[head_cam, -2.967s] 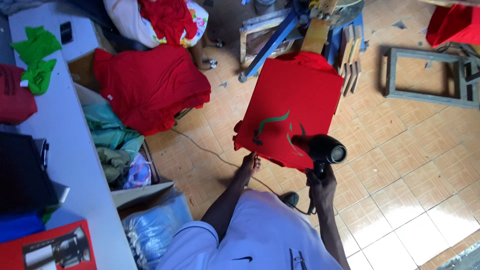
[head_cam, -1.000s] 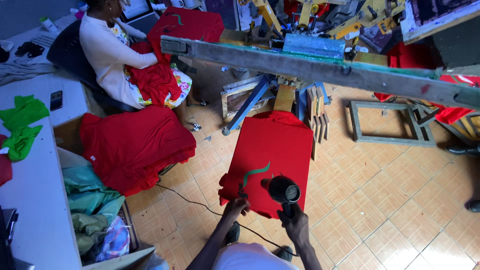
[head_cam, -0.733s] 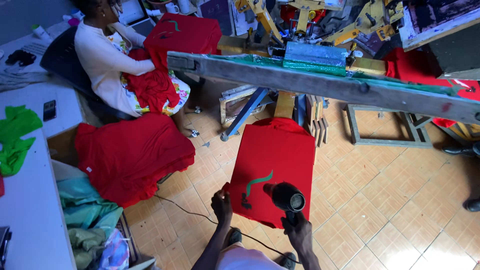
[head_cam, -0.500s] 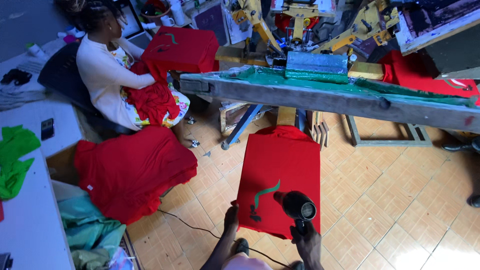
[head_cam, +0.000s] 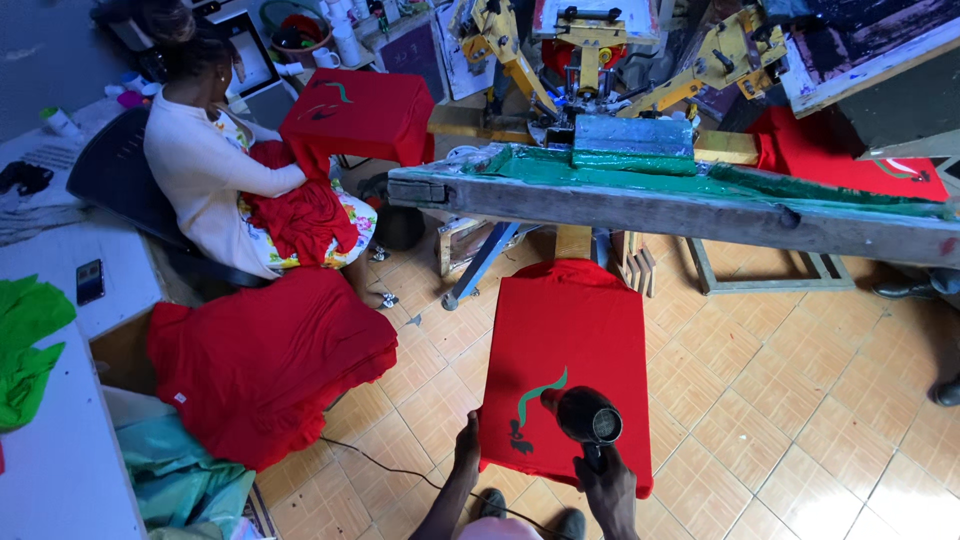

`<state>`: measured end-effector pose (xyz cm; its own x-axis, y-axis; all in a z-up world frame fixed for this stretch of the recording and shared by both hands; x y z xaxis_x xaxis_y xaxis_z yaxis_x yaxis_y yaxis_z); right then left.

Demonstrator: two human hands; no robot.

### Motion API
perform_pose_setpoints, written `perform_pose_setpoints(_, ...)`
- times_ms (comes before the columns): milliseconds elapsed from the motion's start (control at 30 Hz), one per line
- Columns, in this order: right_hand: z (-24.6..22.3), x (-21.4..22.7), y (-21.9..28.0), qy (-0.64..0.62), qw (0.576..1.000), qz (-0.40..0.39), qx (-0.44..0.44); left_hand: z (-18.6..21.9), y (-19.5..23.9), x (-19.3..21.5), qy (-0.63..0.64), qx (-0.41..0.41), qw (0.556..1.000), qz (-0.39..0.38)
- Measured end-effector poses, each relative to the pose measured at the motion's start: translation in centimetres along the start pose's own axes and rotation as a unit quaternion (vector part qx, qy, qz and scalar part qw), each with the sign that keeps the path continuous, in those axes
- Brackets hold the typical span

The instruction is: The person uses a handheld heat gun to apply heat to a green and white graphic on a red t-shirt laid flat on a workbench. The person repeatedly moves the heat gun over the design while occasionally pressing the area with the left hand. The shirt remains on the bench throughout the clip.

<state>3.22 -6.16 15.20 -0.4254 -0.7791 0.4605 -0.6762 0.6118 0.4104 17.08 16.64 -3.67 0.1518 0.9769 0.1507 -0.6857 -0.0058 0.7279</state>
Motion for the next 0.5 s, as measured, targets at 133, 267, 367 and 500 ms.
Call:
perform_pose_setpoints(133, 1.5, 0.9, -1.6, 0.006, 0.998, 0.005, 0.055, -0.1, -0.7, -0.2, 0.079, -0.031, 0.996, -0.002)
perform_pose_setpoints(267, 2.6, 2.9, -2.8, 0.005, 0.997, 0.042, 0.065, -1.5, -4.1, 0.4, -0.263, -0.103, 0.957, 0.058)
perform_pose_setpoints(367, 3.4, 5.0, -3.1, -0.029, 0.994, 0.043, 0.099, -2.2, -5.6, -0.1, -0.417, -0.194, 0.879, 0.124)
perform_pose_setpoints(500, 3.5, 6.2, -2.7, -0.024, 0.989, 0.004, 0.146, -0.9, -1.8, 0.7, -0.213, -0.175, 0.905, 0.325)
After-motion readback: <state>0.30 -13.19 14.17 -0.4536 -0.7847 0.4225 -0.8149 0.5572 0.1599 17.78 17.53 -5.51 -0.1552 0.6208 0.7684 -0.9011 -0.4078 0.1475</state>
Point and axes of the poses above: each hand's wrist, its own y-axis away from the middle knuckle, its own x-axis out of the back of the hand, z = x × y, the point moved 4 cm from there along -y, towards the middle knuckle, and after that the axes turned 12 degrees about -y, right-handed, at the moved point
